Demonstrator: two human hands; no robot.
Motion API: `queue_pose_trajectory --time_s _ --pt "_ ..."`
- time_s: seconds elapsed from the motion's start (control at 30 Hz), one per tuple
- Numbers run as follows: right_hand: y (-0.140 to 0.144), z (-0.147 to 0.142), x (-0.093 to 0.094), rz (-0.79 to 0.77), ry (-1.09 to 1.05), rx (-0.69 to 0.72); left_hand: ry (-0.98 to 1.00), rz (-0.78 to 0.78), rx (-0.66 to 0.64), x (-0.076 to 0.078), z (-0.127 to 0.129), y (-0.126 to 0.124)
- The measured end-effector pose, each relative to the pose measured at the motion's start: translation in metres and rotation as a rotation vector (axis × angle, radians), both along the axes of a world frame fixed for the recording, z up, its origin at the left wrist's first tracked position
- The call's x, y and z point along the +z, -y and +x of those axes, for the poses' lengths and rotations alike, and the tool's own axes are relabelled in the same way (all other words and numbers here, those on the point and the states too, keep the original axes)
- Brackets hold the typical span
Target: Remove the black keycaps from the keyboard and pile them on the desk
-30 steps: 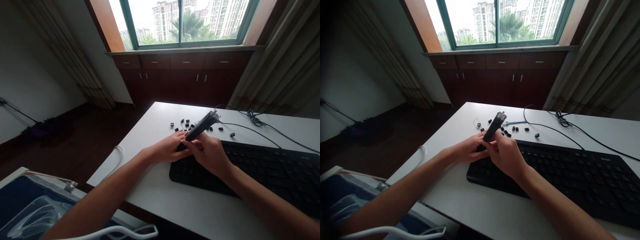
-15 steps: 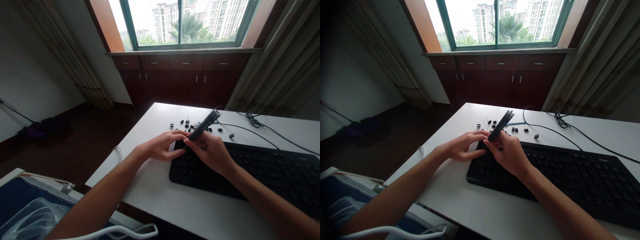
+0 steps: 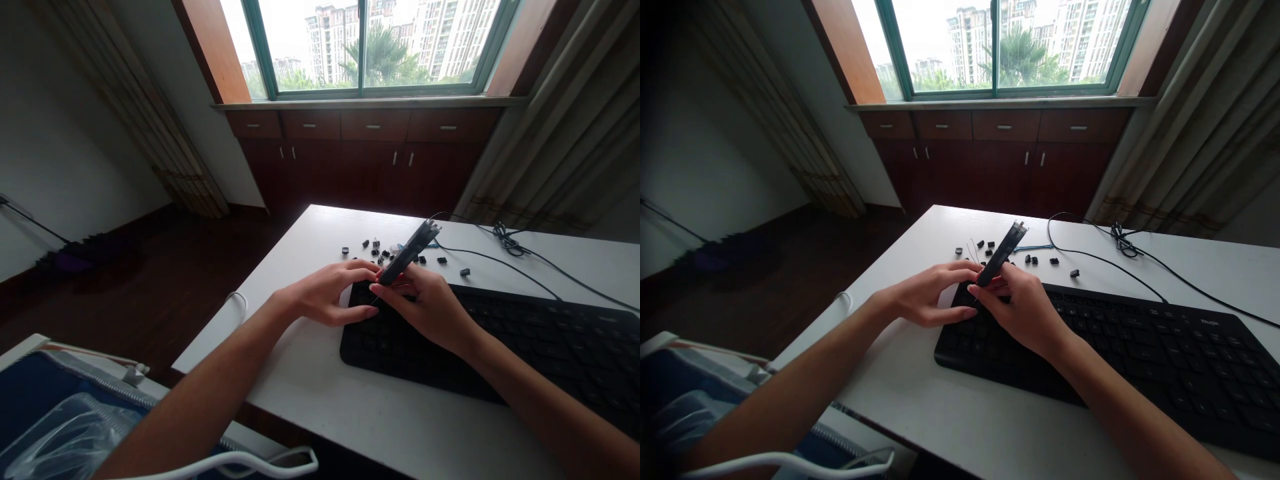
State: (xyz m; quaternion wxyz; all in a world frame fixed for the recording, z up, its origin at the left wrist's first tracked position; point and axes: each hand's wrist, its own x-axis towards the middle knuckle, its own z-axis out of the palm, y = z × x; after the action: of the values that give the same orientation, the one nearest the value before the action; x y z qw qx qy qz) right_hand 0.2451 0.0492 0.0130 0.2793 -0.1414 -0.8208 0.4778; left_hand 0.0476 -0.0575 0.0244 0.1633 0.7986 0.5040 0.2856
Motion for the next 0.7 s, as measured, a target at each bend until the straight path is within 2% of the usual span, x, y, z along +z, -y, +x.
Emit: queue_pose_trajectory --time_s 0.1,0.2,0.4,0.7 --pt "-0.002 0.000 -0.002 -0.030 0.006 -0.016 -0.009 -0.009 0.014 0.005 -0.003 0.002" --pt "-0.003 0.000 -0.003 -0.129 -0.011 0.006 -0.015 0.047 0.074 0.009 -0.004 0.002" --pt "-0.007 -0.001 -0.003 -0.323 -0.077 0.046 -0.045 0.101 0.080 0.000 -0.001 -0.003" --pt "-0.007 -0.001 -0.002 -0.370 -0.048 0.068 -0.030 0.144 0.104 -0.005 -0.002 -0.005"
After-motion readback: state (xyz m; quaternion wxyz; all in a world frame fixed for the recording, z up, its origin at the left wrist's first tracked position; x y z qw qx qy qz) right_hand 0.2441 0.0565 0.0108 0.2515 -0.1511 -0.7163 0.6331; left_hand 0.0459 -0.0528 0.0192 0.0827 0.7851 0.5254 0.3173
